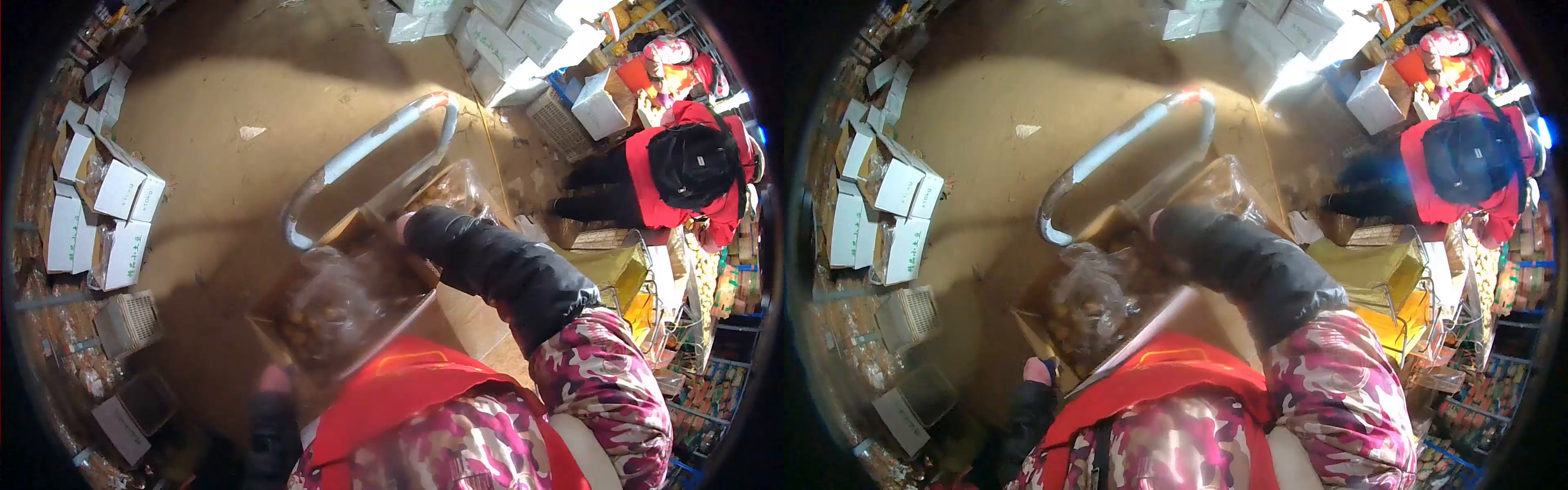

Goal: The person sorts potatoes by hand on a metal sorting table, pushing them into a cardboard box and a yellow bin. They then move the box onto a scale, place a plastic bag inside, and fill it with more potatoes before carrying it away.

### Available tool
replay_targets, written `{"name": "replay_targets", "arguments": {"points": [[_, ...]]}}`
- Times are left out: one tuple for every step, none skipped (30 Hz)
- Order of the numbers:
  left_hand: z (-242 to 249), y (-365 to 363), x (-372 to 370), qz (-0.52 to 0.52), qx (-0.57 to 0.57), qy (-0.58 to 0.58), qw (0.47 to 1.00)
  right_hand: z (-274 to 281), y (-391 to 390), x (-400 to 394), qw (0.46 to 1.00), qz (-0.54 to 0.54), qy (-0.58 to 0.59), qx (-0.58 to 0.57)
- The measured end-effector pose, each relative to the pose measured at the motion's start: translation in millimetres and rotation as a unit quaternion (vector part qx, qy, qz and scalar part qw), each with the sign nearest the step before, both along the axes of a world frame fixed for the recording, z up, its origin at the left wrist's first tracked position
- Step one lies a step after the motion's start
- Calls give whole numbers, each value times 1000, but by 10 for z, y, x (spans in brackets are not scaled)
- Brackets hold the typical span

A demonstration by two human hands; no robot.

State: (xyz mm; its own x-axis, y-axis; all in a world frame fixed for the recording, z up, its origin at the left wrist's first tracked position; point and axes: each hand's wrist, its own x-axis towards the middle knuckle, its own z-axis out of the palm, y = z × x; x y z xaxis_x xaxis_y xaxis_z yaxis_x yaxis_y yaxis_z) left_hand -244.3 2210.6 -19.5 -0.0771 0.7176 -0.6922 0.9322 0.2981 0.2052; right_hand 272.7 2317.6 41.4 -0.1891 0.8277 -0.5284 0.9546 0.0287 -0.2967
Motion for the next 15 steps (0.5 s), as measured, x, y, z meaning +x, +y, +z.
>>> {"name": "replay_targets", "arguments": {"points": [[-64,-34,-56,12,-9,-23,1000,-2,28,2,1000,-4,0,1],[-149,-82,-115,-22,-4,-10,1000,-7,64,6,1000,-6,-2,1],[-224,-155,-159,-54,0,2,999,-2,83,18,1000,-9,-2,1],[-303,-202,-208,-87,4,13,996,15,97,40,1000,-12,-3,1],[-228,-244,-132,-101,12,28,994,28,108,70,1000,-16,-4,1],[-26,-321,48,-115,20,43,992,44,115,114,1000,-21,-4,0],[135,-367,196,-129,26,59,990,72,111,166,999,-33,-8,-4],[284,-291,341,-95,4,32,995,110,93,211,999,-46,-9,-7],[432,-216,485,-59,-18,7,998,184,98,226,998,-66,-12,-14],[750,-95,707,-33,-4,-15,999,256,100,239,996,-86,-16,-21],[900,-28,813,-5,11,-36,999,359,130,242,993,-109,-18,-44],[635,55,778,5,-10,32,999,493,118,229,991,-125,-3,-56],[489,15,702,32,0,5,999,626,108,217,988,-140,13,-67],[631,142,835,58,9,-23,998,800,97,198,986,-147,44,-66],[716,262,929,83,17,-50,995,745,78,247,988,-134,37,-61]]}}
